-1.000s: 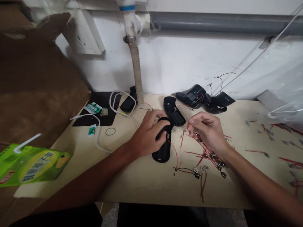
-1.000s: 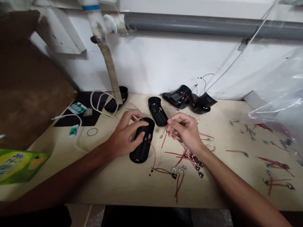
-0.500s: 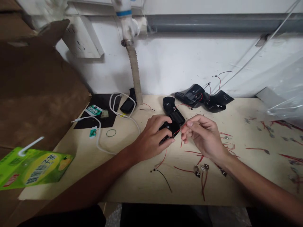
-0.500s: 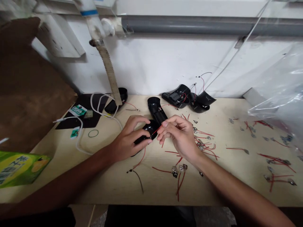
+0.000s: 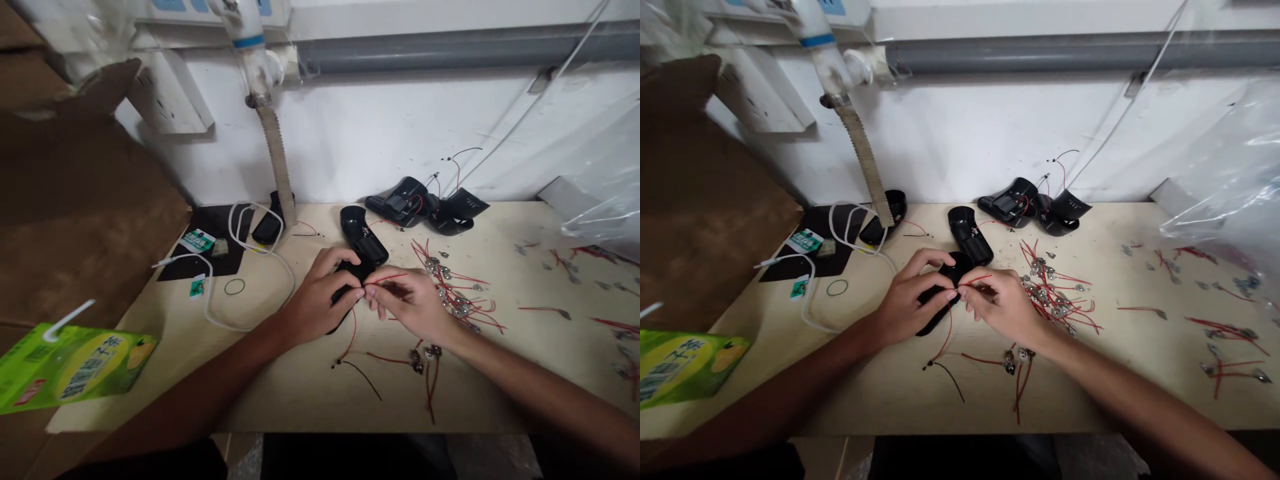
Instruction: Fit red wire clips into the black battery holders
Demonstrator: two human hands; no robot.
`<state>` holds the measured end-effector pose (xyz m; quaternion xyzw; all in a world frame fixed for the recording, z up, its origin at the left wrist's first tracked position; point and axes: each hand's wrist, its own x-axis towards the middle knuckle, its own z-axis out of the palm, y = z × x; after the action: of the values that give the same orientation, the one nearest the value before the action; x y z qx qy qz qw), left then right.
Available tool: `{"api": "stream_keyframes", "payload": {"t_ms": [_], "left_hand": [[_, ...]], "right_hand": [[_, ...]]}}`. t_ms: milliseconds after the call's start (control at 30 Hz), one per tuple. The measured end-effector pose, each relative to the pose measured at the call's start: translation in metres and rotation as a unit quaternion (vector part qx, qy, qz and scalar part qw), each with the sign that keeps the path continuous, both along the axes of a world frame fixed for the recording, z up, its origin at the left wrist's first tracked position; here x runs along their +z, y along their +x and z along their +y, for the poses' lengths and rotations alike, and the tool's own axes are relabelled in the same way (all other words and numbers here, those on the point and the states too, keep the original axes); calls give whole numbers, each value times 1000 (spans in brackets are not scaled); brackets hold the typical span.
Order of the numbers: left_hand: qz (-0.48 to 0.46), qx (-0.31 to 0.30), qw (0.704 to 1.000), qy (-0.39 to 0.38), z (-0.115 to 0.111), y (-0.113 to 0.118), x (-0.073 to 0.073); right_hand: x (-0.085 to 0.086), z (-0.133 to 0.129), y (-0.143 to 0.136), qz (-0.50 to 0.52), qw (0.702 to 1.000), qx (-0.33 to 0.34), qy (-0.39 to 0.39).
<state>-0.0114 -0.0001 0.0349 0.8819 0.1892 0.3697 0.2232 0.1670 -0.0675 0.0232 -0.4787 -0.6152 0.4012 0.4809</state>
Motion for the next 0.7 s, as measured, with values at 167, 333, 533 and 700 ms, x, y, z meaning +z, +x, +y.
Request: {"api": "stream_keyframes", "payload": {"t_ms": [167,333,533,700], "left_hand": [[-61,54,991,-110,14,-2,-2],[-42,16,964,-264,28,4,-20],[28,49,981,-187,24,12,-22],[21,49,985,-165,15,16,-18]], "right_hand": [[4,2,2,-88,995,-14,37],[3,4,-1,-168,980,1,107],[2,0,-5,-208,971,12,118],[2,-1,-11,-231,958,49,162]]}}
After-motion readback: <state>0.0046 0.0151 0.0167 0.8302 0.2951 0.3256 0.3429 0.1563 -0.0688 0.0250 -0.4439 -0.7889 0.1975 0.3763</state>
